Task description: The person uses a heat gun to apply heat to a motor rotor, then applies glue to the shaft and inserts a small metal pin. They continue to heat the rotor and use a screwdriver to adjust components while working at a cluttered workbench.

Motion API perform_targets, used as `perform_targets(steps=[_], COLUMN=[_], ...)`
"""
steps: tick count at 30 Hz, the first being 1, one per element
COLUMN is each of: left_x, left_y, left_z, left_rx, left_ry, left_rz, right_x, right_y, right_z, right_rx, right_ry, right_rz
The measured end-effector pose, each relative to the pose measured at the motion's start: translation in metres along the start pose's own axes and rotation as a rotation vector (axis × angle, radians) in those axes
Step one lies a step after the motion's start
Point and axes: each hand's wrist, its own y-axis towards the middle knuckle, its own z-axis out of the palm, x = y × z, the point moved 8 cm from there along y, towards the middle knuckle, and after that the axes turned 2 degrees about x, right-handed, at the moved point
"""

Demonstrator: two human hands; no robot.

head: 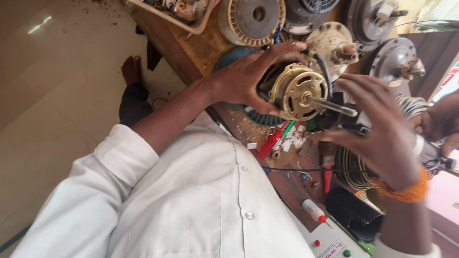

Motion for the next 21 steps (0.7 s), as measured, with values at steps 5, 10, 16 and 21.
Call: perform_targets(steps=[5, 10, 16, 21], left_x=[-0.001, -0.002, -0.002, -0.002], left_y=[0.002, 0.006, 0.003, 0.001], left_z=[-0.009, -0.013, -0.011, -0.013], left_rx=[0.042, 0.082, -0.002, -0.051], left_ry=[-0.014, -0.071, 0.005, 0.089], left_rz=[-0.006, 0.086, 0.096, 0.116], right_x=[-0.002, 0.005, 0.009, 0.014], right_y=[0.015, 0.022, 0.027, 0.026], right_z=[0.043, 0.041, 0.038, 0.040], right_rx=[0.067, 0.001, -0.024, -0.028], right_ry=[-0.267, -0.355, -0.367, -0.379], right_rz=[0.080, 0.022, 0.041, 0.092])
